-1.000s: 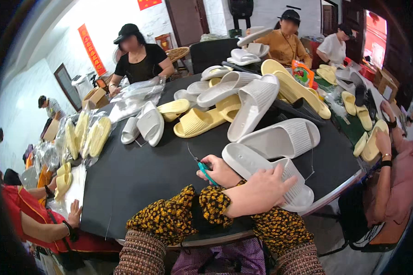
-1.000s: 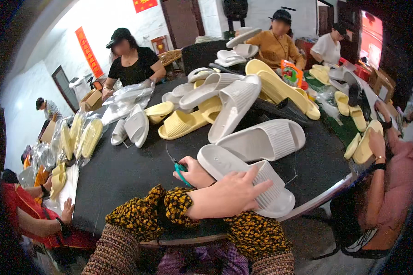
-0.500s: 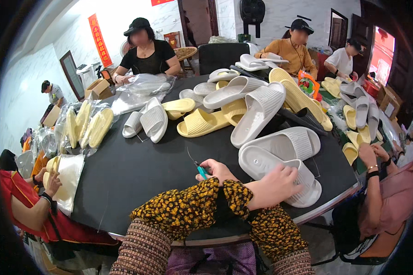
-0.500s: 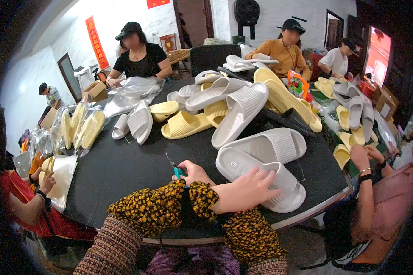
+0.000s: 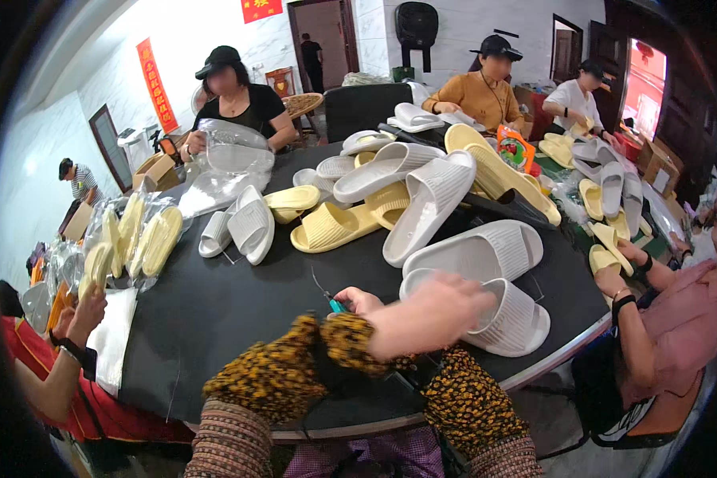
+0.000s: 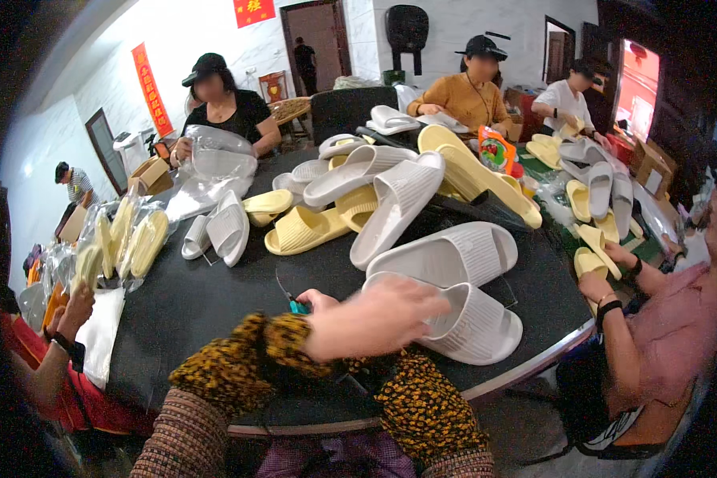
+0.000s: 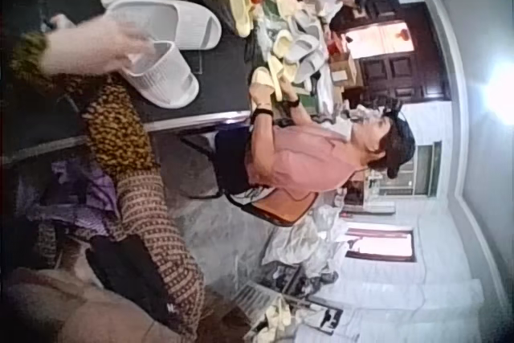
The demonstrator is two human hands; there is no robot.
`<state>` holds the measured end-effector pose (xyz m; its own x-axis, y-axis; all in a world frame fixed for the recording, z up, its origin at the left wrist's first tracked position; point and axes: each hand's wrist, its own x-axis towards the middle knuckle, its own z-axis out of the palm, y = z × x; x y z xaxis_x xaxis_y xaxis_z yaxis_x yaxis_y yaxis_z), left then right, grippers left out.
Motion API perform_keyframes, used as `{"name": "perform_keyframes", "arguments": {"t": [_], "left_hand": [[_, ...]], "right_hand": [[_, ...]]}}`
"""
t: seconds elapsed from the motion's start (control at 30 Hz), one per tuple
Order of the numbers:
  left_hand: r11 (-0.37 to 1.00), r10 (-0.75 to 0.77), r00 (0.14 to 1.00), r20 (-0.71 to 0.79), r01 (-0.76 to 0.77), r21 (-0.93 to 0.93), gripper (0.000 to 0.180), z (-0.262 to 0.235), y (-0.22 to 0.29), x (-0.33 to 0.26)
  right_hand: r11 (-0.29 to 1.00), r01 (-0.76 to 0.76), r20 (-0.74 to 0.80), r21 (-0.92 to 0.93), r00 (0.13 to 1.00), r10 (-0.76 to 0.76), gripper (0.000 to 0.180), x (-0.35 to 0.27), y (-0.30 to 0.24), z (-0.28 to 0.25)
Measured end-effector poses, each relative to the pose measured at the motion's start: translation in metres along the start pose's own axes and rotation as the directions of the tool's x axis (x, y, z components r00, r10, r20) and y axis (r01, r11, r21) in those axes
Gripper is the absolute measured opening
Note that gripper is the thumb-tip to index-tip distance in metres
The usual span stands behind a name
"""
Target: Trimming excess material from molded sandals using scissors.
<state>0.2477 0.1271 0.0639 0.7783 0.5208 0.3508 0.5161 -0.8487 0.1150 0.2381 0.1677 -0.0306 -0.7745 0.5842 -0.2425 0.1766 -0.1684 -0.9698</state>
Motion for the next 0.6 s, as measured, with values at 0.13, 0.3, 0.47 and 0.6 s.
{"name": "perform_keyframes", "arguments": {"t": [0.13, 0.3, 0.47, 0.6], "left_hand": [[0.964, -0.265, 0.938, -0.221, 0.257, -0.067, 0.035, -0.049, -0.056, -0.052], [0.724, -0.636, 0.601, -0.484, 0.682, -0.104, 0.025, -0.086, -0.132, -0.156], [0.557, -0.773, 0.497, -0.394, 0.829, -0.047, 0.025, -0.055, -0.147, -0.236], [0.532, -0.808, 0.466, -0.361, 0.840, -0.107, 0.022, -0.051, -0.140, -0.256]], "right_hand": [[0.973, 0.221, -0.052, -0.063, 0.973, -0.225, 0.044, 0.003, 0.019, 0.001], [0.967, 0.166, -0.161, -0.196, 0.967, -0.198, 0.044, -0.016, -0.008, 0.015], [0.974, 0.183, -0.169, -0.132, 0.964, -0.204, 0.044, -0.015, -0.003, 0.009], [0.975, 0.185, -0.193, -0.122, 0.959, -0.206, 0.044, -0.014, 0.002, 0.008]]}}
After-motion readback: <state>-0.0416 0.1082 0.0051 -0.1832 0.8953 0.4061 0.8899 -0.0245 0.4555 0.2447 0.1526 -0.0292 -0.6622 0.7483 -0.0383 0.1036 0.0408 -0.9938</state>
